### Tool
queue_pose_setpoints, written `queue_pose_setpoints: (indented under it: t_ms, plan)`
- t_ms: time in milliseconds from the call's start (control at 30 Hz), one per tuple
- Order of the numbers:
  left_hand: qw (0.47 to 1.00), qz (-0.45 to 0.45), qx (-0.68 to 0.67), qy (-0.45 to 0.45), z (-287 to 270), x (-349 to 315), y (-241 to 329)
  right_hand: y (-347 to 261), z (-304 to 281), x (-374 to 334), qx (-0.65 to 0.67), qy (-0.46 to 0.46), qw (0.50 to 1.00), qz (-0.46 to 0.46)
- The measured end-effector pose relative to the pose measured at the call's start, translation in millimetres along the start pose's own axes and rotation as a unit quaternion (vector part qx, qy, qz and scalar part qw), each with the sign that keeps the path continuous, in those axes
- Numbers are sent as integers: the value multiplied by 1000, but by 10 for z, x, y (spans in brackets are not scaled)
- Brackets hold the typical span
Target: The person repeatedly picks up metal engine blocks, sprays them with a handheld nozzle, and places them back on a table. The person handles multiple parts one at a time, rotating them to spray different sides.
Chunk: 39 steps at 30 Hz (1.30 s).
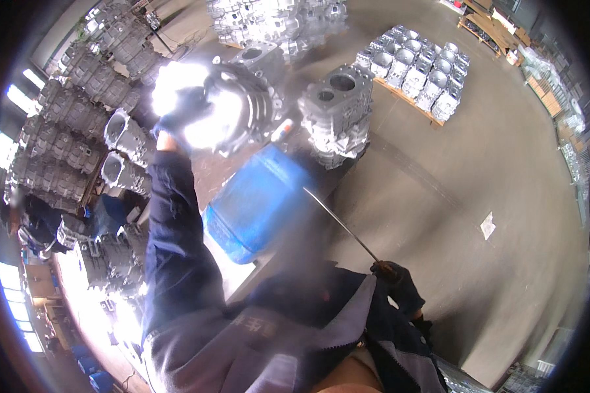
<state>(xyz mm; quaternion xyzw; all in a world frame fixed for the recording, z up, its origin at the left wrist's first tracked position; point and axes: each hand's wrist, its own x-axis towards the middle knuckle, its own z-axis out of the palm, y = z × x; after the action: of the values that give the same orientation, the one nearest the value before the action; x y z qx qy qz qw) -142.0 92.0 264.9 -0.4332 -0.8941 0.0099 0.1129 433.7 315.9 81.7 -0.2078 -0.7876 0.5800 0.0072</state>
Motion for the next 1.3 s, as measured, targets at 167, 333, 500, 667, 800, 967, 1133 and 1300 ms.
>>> queue_pose_setpoints:
  t_ms: [167, 333, 500, 667, 800, 967, 1133, 1300]
  plan:
    - [994, 12, 58, 94, 107, 1424, -496, -449, -208, 379, 161, 34, 966, 199]
    - [997, -60, -1, 38, 228, 2403, -571, -623, -302, 675, 247, 44, 932, 262]
    - [996, -84, -27, -19, 344, 2972, -501, -456, -273, 762, 120, 77, 982, 123]
    - [992, -101, -61, -41, 538, 3222, -473, -464, -296, 837, 117, 64, 978, 159]
    - [950, -217, -205, -95, 529, 3324, -379, -585, -343, 1003, 44, 42, 995, 83]
    - [973, -200, -109, -29, 509, 2973, -200, -845, -469, 1556, 116, 105, 980, 122]
    - [935, -140, -166, 281, 743, 1895, -131, -1197, -386, 2666, 44, 142, 989, -8]
    - [883, -292, -262, 258, 1277, -454, 167, -1117, -72, 2735, -163, 161, 972, 50]
